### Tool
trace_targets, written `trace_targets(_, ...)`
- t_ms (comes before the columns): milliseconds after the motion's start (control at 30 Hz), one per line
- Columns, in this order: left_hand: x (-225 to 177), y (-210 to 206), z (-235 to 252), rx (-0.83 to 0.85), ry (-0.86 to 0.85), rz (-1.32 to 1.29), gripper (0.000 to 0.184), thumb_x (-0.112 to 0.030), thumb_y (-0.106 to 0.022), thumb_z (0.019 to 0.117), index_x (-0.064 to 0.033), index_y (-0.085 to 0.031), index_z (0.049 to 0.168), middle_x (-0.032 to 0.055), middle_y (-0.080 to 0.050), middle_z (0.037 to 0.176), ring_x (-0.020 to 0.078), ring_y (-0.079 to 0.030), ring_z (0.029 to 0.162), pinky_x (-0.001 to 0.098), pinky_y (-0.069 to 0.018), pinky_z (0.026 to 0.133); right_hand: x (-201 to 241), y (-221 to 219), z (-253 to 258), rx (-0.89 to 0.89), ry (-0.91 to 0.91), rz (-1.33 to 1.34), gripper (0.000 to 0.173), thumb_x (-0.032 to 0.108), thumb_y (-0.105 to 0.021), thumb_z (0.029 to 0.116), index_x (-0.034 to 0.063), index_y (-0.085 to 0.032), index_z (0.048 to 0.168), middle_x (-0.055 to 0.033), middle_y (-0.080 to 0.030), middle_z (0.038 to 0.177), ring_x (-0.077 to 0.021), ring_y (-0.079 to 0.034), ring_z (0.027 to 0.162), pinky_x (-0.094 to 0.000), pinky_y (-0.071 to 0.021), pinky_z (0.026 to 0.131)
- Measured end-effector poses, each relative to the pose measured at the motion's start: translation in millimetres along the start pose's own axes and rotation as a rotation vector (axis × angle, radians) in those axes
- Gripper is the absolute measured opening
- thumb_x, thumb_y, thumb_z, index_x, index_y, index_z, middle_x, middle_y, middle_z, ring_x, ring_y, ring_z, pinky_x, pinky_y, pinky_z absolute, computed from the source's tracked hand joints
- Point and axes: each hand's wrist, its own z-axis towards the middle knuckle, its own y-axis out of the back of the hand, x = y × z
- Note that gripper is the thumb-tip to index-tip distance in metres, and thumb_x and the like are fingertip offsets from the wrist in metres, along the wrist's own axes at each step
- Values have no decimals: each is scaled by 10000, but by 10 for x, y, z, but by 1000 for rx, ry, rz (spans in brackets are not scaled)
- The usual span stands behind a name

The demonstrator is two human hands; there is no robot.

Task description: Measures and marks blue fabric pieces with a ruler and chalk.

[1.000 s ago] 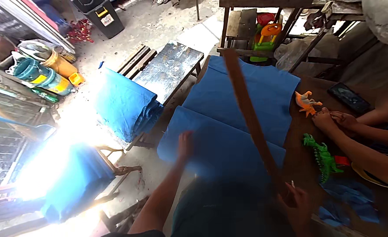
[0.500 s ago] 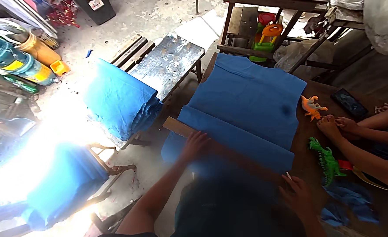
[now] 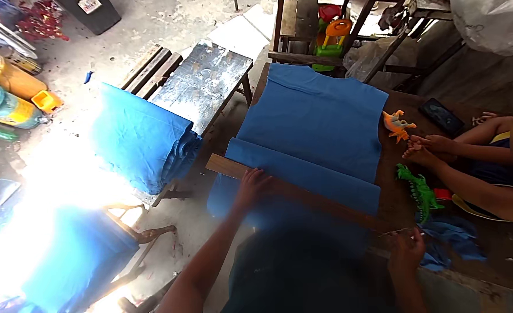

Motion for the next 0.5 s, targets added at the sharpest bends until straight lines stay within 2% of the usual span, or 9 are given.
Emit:
trace_targets(33,-2,1,5,5,7,-2,455,-544,-598,982,-352,-635,1392,67,-512,1532,261,-351,1510,512,-195,1267,-3,-17,0,-17,-78,101,635,-26,-545,969,-19,-278,1546,-199,-430,1393,-169,-598,1007,-287,-536,830)
trace_targets(67,1,-1,3,6,14,-5,457,-546,-599,980,-355,-634,1393,64,-510,1534,260,-346,1512,511,-192,1267,-3,-32,-2,-25,-124,177,620,-23,-541,981,-6,-272,1539,-169,-440,1336,-148,-607,965,-277,-547,807)
trace_targets(200,130,-82,-34,-5,0,12,460,-555,-588,985,-381,-611,1410,30,-490,1554,236,-335,1517,505,-189,1271,54,-97,-1,-27,-160,275,616,-52,-562,968,-22,-298,1524,-151,-463,1292,-133,-601,993,-264,-550,839)
trace_targets(300,63,-8,-7,-1,-11,-29,453,-510,-631,975,-317,-652,1384,84,-513,1532,294,-360,1502,551,-185,1259,119,-108,22,-61,-186,278,618,-95,-560,938,-32,-337,1510,-153,-489,1262,-120,-605,907,-248,-553,770)
trace_targets(433,-83,50,-32,-43,36,-17,422,-508,-625,980,-300,-687,1341,93,-527,1519,326,-363,1495,584,-197,1248,102,-92,115,-97,-191,368,614,-82,-575,935,-10,-354,1504,-142,-511,1224,-136,-610,878,-267,-558,746)
trace_targets(500,-191,69,-48,-51,79,26,421,-522,-605,984,-299,-697,1329,106,-547,1498,348,-393,1475,648,-199,1217,80,-97,152,-108,-174,380,608,-70,-597,939,-6,-364,1498,-136,-523,1209,-134,-617,864,-266,-562,734)
